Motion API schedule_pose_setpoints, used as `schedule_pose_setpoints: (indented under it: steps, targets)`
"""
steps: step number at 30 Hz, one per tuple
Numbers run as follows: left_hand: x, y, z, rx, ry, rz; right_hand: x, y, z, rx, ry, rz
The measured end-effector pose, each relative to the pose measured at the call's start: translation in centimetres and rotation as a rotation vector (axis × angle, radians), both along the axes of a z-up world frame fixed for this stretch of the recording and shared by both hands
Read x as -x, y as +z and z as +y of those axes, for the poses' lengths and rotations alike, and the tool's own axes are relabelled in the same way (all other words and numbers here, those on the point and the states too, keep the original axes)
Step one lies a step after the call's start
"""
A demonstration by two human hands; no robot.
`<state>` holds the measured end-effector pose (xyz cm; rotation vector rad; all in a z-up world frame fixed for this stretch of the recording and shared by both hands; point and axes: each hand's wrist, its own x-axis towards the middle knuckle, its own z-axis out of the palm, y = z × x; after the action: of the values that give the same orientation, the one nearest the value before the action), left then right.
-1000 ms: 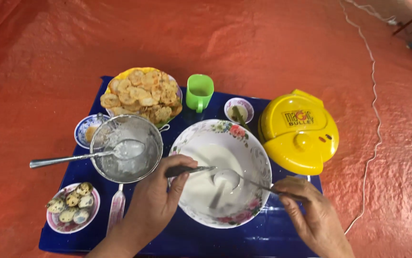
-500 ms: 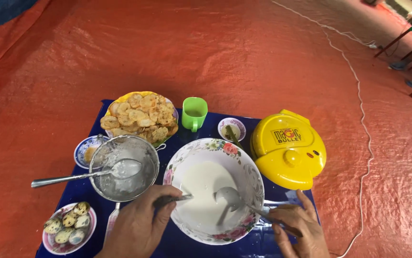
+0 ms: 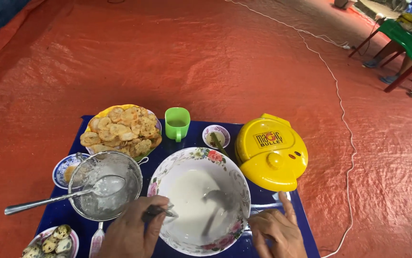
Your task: The person stirs a white batter in a floral bowl using a ladle and a spoon. They then use a sieve to strain the batter into a smaller white bowl, scraping the sieve with a spoon to ensure all the batter passes through.
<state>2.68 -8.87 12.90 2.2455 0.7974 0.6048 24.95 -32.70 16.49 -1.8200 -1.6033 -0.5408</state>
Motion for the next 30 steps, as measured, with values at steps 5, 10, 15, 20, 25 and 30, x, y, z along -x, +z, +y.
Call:
schedule_pose_setpoints:
  steps: [5,10,15,20,25,30]
  targets:
    - [-1.9,0.6,-1.7,-0.325,-0.26,-0.301,-0.5,-0.5,1.8,0.071,0.119,-0.007]
    - [0.0,2.3,-0.4,0.179,0.142,0.153,0.0,0.6,0.9,0.038,0.035,-0.046]
    - [-0.3,0.6,-1.4,0.128,0.019,-0.241,0.2,0.3,1.4,0.002,0.135,0.049]
    - [0.5,3.1,-0.9,0.085,0.179,0.033,-0.9,-0.2,1.8,0.135,0.034,-0.112]
    - [1.5,2.1,-0.7,0.223,0.198,-0.152,-0.2,0.3,0.3,0.063,0.1,-0.07]
    - [0.8,1.4,-1.3,0.407,0.091,-0.293,-0.5,-0.1,1.6,0.117,0.127,-0.005]
